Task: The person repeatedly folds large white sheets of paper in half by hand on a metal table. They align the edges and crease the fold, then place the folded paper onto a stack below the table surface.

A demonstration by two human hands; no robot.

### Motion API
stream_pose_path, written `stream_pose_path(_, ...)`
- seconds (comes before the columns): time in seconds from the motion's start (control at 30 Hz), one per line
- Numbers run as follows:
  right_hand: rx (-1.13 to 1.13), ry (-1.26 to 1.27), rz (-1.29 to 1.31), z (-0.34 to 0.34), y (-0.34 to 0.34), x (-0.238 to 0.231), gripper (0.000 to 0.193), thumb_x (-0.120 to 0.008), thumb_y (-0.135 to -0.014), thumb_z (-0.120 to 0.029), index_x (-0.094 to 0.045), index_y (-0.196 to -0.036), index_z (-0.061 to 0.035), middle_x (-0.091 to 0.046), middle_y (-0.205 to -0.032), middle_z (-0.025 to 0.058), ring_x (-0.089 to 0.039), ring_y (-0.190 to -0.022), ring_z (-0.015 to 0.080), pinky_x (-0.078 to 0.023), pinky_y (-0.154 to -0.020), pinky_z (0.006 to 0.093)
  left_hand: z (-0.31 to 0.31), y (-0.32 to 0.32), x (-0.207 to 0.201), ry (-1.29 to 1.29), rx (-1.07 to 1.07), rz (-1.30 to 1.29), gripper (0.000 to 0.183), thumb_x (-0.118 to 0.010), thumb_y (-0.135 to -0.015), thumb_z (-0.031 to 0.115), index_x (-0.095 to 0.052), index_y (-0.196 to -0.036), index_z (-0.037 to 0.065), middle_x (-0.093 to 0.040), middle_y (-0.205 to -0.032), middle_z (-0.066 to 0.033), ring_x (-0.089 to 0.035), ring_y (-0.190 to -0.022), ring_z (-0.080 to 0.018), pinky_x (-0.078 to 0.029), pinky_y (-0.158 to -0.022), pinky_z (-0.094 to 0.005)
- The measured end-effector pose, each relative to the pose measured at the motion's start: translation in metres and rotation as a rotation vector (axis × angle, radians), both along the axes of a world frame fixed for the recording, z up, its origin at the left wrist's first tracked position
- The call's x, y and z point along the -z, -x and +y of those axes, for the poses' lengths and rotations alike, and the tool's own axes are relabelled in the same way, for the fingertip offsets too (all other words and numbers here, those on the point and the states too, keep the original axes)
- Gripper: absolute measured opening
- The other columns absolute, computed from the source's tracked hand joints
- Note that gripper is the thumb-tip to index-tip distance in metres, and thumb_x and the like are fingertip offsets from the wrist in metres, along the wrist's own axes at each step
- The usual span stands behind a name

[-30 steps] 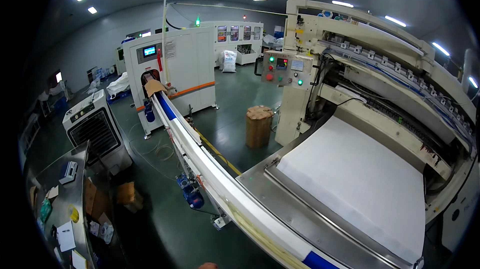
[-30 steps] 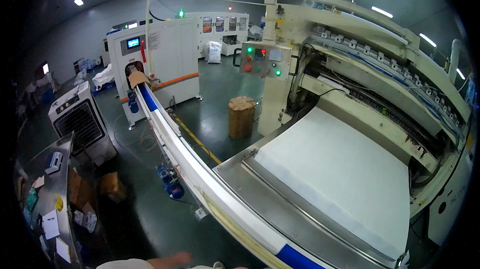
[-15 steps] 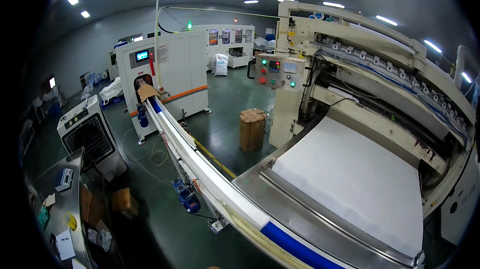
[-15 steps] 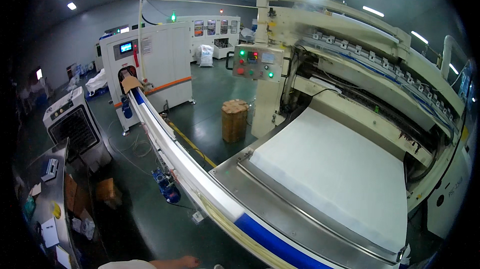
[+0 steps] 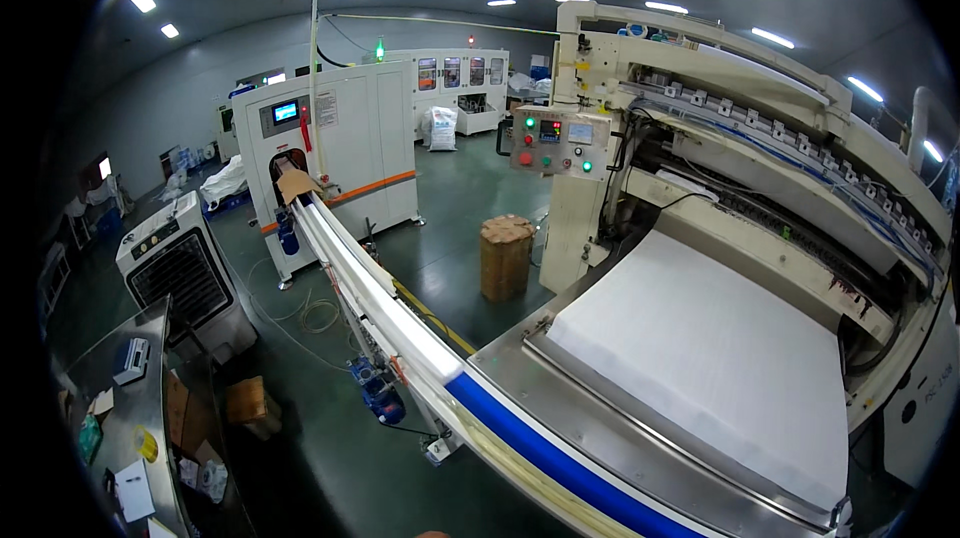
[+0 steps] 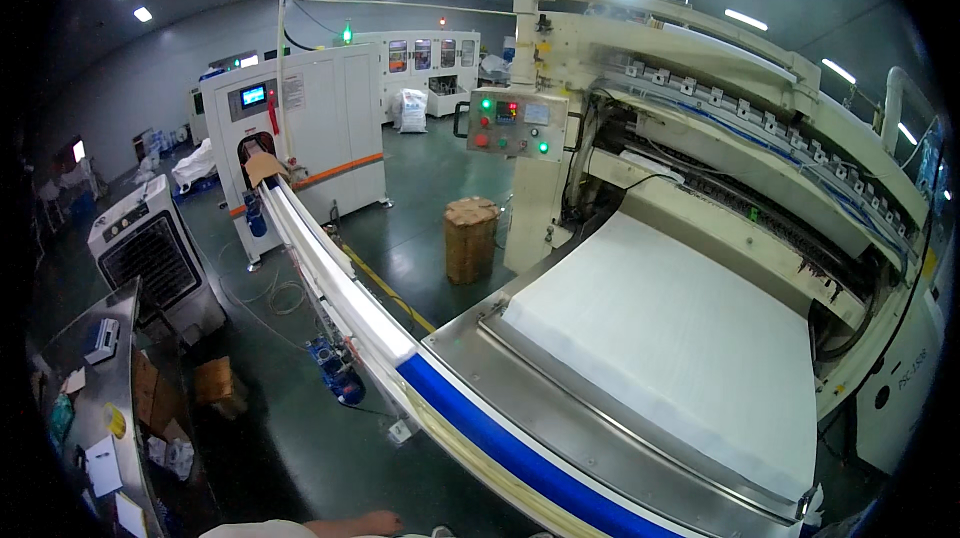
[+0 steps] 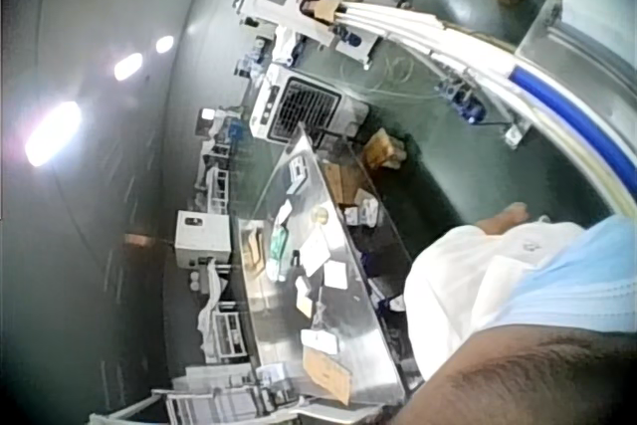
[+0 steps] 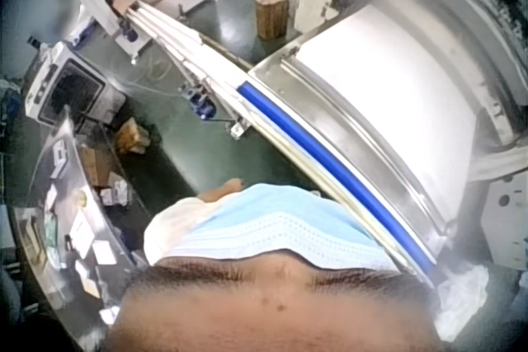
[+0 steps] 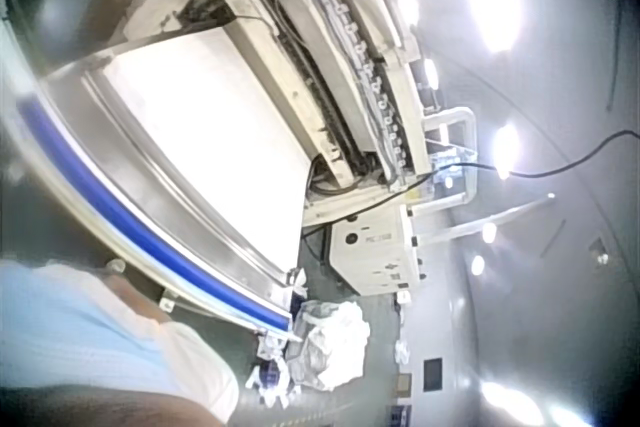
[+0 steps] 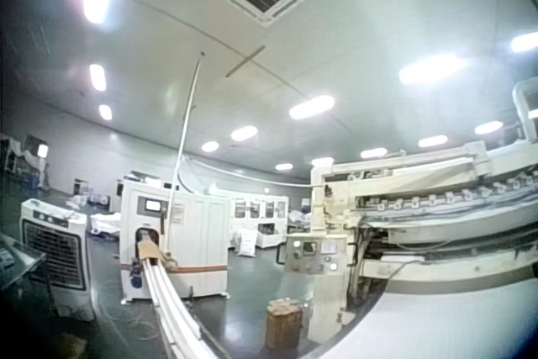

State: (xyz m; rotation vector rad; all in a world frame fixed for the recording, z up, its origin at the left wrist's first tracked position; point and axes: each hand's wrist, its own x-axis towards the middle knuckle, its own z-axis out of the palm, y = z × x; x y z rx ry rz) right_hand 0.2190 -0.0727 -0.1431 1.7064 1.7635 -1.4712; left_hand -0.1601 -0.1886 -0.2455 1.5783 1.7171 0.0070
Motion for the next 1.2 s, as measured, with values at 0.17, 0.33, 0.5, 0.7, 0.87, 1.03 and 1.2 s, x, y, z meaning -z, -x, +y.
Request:
stream_pose_path(0.17, 0.027, 0.005, -0.040, -0.001, -0.015, 0.003, 0.032, -0.050, -0.090, -0.032, -0.064, -0.103, -0.0053, -0.060, -0.109, 0.0173, -0.056, -0.101, 0.0286, -0.042, -0.090, 0.0402, 0.015, -0.022, -0.012, 0.046, 0.045, -0.045, 0.034, -0.055, -0.084, 0.033, -0.065, -0.101, 0.005, -0.063, -0.106, -0.0216, -0.058, -0.100, -0.0386, -0.047, -0.083, -0.0473)
stream_pose_path(0.33, 0.013, 0.008, -0.041, 0.000, -0.011, 0.005, 0.032, -0.050, -0.090, -0.031, -0.064, -0.102, -0.0055, -0.060, -0.108, 0.0172, -0.057, -0.100, 0.0287, -0.042, -0.090, 0.0403, 0.007, -0.013, -0.033, 0.121, -0.059, -0.063, 0.031, -0.055, -0.084, 0.028, -0.065, -0.104, 0.005, -0.062, -0.109, -0.0205, -0.057, -0.103, -0.0367, -0.046, -0.086, -0.0451)
stream_pose_path(0.5, 0.016, 0.013, -0.051, 0.000, -0.012, 0.005, 0.032, -0.050, -0.090, -0.031, -0.065, -0.102, -0.0056, -0.061, -0.107, 0.0170, -0.057, -0.099, 0.0288, -0.043, -0.089, 0.0403, 0.010, -0.013, -0.061, 0.169, -0.085, -0.051, 0.031, -0.056, -0.083, 0.025, -0.065, -0.106, 0.006, -0.063, -0.108, -0.0209, -0.059, -0.100, -0.0363, -0.046, -0.084, -0.0448)
stream_pose_path(0.7, 0.025, 0.020, -0.064, -0.001, -0.016, 0.006, 0.031, -0.050, -0.089, -0.031, -0.065, -0.101, -0.0058, -0.061, -0.106, 0.0168, -0.057, -0.098, 0.0289, -0.043, -0.088, 0.0403, 0.013, -0.014, -0.033, 0.102, -0.041, -0.078, 0.033, -0.055, -0.081, 0.030, -0.067, -0.100, 0.005, -0.064, -0.104, -0.0216, -0.060, -0.097, -0.0369, -0.047, -0.081, -0.0467)
stream_pose_path(0.87, 0.004, 0.023, -0.054, 0.000, -0.009, 0.007, 0.031, -0.051, -0.089, -0.030, -0.065, -0.101, -0.0059, -0.061, -0.105, 0.0166, -0.058, -0.098, 0.0290, -0.043, -0.087, 0.0404, 0.007, -0.005, 0.002, 0.058, -0.050, -0.051, 0.037, -0.054, -0.082, 0.035, -0.067, -0.099, 0.005, -0.064, -0.104, -0.0214, -0.060, -0.097, -0.0376, -0.047, -0.082, -0.0471)
stream_pose_path(1.03, 0.021, 0.025, -0.067, 0.000, -0.017, 0.008, 0.030, -0.051, -0.089, -0.030, -0.065, -0.100, -0.0060, -0.062, -0.104, 0.0165, -0.058, -0.097, 0.0291, -0.044, -0.086, 0.0404, 0.014, -0.014, -0.005, 0.105, -0.024, -0.023, 0.040, -0.055, -0.083, 0.037, -0.067, -0.100, 0.004, -0.064, -0.104, -0.0221, -0.060, -0.098, -0.0380, -0.048, -0.083, -0.0465)
stream_pose_path(1.2, -0.006, 0.030, -0.051, 0.001, -0.006, 0.009, 0.030, -0.051, -0.088, -0.030, -0.065, -0.100, -0.0062, -0.062, -0.103, 0.0163, -0.058, -0.096, 0.0292, -0.044, -0.086, 0.0404, -0.004, 0.002, -0.005, 0.104, -0.108, -0.048, 0.041, -0.057, -0.082, 0.036, -0.065, -0.106, 0.004, -0.064, -0.107, -0.0204, -0.060, -0.101, -0.0361, -0.047, -0.085, -0.0450)
